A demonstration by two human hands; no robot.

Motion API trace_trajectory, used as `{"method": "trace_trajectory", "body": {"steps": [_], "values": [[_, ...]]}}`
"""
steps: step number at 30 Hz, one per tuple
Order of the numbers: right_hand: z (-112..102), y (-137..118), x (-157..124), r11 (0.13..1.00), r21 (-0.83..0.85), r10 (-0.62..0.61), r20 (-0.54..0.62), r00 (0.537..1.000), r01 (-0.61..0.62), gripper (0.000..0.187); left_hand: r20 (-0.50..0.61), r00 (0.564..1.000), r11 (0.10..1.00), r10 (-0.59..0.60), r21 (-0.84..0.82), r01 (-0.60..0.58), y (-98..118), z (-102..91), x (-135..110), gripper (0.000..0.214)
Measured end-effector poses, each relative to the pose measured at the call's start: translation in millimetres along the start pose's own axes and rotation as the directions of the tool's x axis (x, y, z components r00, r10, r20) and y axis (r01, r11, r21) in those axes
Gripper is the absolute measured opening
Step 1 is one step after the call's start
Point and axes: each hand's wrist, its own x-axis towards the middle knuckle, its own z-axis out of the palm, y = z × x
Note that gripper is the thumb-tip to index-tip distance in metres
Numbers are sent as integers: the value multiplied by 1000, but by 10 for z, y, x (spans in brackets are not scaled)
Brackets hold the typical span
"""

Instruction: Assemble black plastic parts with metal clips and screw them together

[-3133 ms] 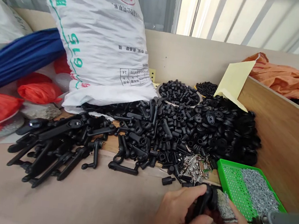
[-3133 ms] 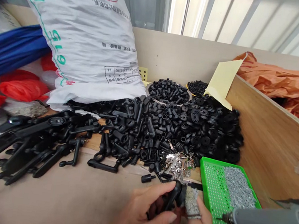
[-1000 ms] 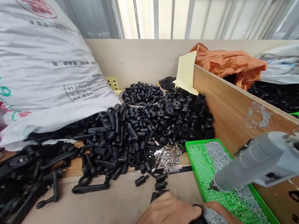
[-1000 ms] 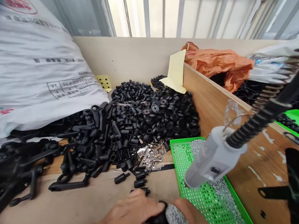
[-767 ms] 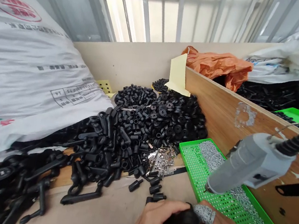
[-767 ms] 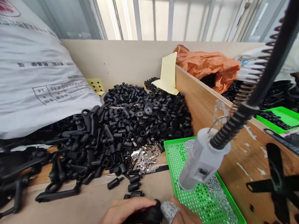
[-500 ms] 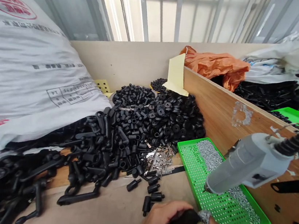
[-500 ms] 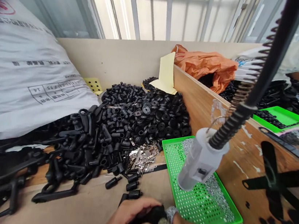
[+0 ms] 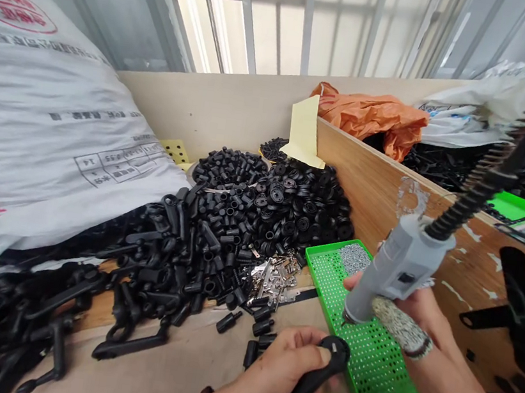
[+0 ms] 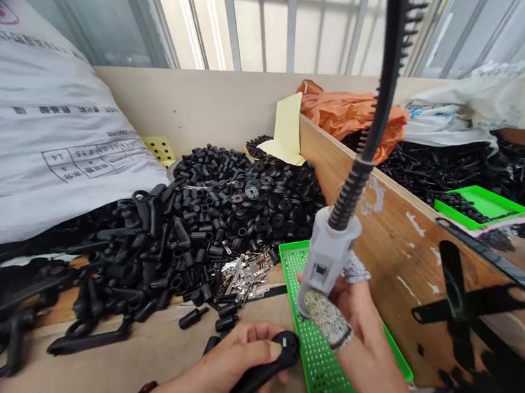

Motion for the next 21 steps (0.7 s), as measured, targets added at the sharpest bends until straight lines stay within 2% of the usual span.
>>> {"method": "trace_trajectory", "body": {"steps": [4,6,9,11,14,17,21], "values": [[35,-163,-151,984,169,42,39,998,-48,31,-34,999,998,-31,50,33,-19,26,39,33],[-25,-203,-218,985,135,102,51,993,-108,34,-24,999,997,-31,73,33,-29,31,65,35],[-102,-208,-326,991,44,123,74,990,-127,34,22,1000,993,-18,118,15,-20,33,96,36],[-97,-197,-408,986,75,146,31,989,-148,34,43,999,989,-27,148,20,-2,36,108,37],[-26,-166,-515,969,171,187,-24,982,-180,54,39,999,985,-28,173,21,22,49,110,39],[37,-104,-586,974,173,137,49,989,-144,67,20,999,981,-32,193,27,37,69,98,38],[85,-61,-626,993,92,78,19,997,-80,59,11,999,976,-53,211,50,52,83,83,39]]}}
